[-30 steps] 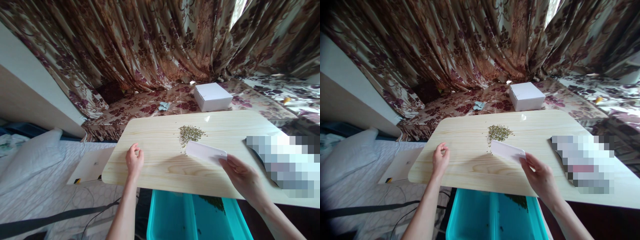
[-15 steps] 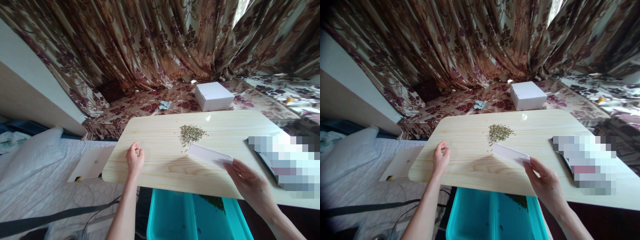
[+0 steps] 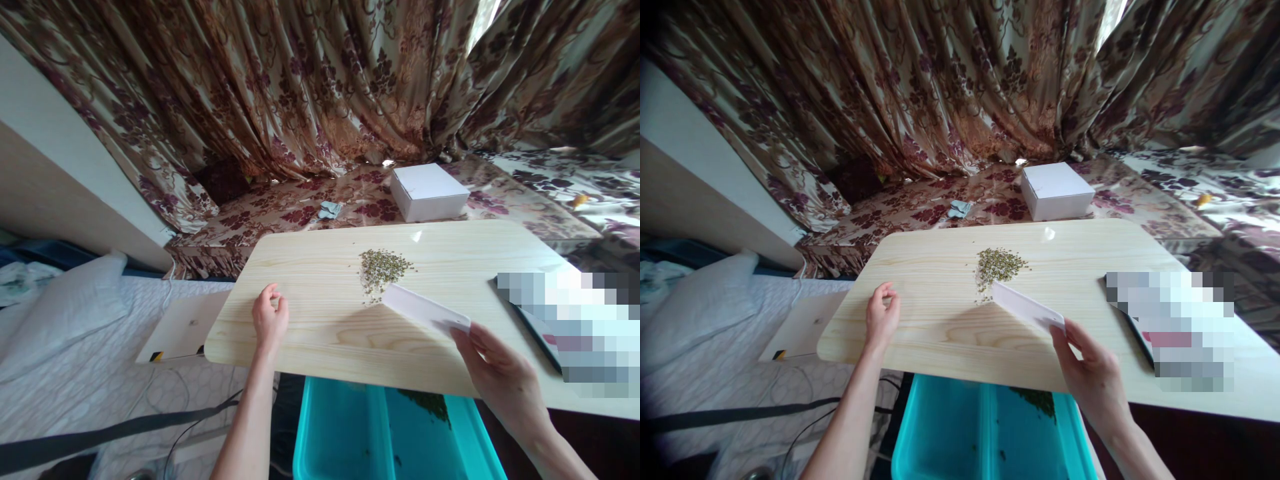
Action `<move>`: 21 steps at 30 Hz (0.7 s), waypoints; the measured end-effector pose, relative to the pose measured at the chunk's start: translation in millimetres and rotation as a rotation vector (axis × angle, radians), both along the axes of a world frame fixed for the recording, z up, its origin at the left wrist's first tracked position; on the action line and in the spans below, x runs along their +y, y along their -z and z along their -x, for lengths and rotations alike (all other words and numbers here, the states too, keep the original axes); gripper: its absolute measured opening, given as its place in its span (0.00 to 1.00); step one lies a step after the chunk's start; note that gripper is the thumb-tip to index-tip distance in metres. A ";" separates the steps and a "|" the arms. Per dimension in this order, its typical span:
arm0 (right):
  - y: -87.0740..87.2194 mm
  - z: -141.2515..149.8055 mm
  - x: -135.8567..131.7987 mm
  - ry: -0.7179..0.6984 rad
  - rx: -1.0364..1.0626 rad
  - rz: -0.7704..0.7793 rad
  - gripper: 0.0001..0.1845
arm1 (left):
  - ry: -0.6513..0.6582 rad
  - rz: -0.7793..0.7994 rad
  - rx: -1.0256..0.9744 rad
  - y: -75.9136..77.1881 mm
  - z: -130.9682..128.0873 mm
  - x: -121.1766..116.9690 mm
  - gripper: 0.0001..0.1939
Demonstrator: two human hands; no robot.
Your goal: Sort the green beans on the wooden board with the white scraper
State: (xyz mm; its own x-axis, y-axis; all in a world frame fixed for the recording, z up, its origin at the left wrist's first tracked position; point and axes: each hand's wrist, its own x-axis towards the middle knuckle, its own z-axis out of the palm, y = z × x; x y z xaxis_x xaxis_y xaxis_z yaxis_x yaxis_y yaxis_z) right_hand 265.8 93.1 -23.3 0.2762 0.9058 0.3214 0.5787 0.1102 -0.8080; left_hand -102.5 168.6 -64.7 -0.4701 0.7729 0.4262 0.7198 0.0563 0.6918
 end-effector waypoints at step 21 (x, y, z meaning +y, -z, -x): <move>-4.0 27.2 0.9 -0.081 0.067 0.016 0.10 | -0.005 0.006 0.009 -0.7 -0.2 0.1 0.18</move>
State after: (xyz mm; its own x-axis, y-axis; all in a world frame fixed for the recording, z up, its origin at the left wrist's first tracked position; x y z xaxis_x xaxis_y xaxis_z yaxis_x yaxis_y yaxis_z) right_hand 238.6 94.0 -19.2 0.2218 0.9310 0.2900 0.5131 0.1415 -0.8466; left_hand -102.3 168.6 -64.0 -0.4699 0.7734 0.4256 0.7259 0.0641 0.6849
